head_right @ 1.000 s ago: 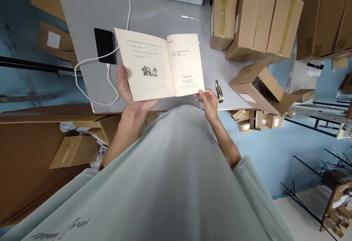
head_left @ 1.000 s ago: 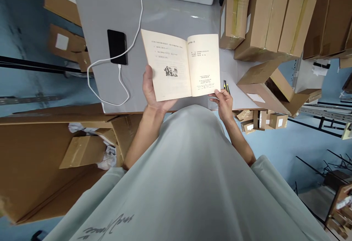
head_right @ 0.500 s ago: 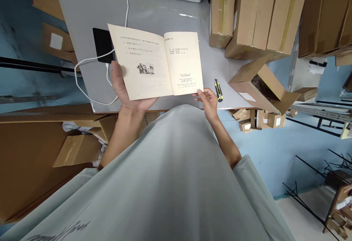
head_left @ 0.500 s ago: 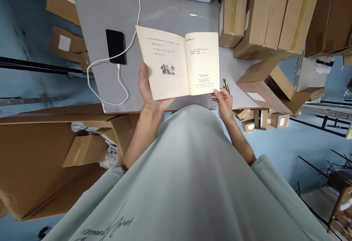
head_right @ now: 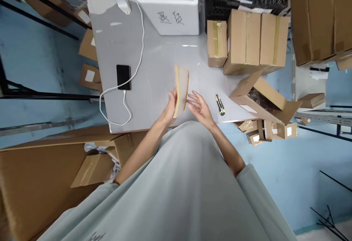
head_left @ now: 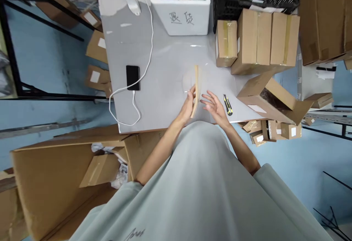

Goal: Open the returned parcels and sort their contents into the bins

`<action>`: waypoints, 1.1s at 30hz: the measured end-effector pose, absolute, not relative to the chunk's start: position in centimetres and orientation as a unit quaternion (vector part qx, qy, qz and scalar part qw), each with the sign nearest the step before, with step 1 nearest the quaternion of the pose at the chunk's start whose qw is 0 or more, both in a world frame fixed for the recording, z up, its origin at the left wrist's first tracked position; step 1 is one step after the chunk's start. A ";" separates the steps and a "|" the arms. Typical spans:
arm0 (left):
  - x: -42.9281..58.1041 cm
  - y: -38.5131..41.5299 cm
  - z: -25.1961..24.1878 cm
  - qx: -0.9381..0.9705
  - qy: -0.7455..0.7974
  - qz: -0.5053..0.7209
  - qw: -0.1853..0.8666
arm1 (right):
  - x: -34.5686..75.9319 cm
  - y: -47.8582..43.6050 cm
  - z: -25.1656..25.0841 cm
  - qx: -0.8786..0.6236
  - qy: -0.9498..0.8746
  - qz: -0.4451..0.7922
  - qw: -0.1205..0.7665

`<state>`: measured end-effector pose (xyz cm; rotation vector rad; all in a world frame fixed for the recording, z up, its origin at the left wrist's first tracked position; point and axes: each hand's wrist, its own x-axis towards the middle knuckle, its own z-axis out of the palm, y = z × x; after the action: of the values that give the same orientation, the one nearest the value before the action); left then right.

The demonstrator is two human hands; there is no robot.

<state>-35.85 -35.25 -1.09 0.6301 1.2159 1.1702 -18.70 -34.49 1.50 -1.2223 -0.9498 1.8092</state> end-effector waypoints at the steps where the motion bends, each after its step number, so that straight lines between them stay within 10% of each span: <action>1: -35.3 -34.9 -1.4 0.317 0.538 0.501 0.599 | -19.0 -34.3 1.4 -0.477 -0.374 0.701 0.376; 15: -33.9 -24.7 -0.9 0.371 0.587 0.476 0.539 | -13.0 -25.4 0.4 -0.528 -0.301 0.688 0.397; 33: -29.8 9.2 3.4 0.294 0.538 0.467 0.637 | -9.4 8.9 1.5 -0.512 -0.299 0.631 0.501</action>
<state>-29.81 9.22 3.40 0.6708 1.2275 1.0671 -9.43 8.85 1.54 -1.2370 -0.7221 1.5255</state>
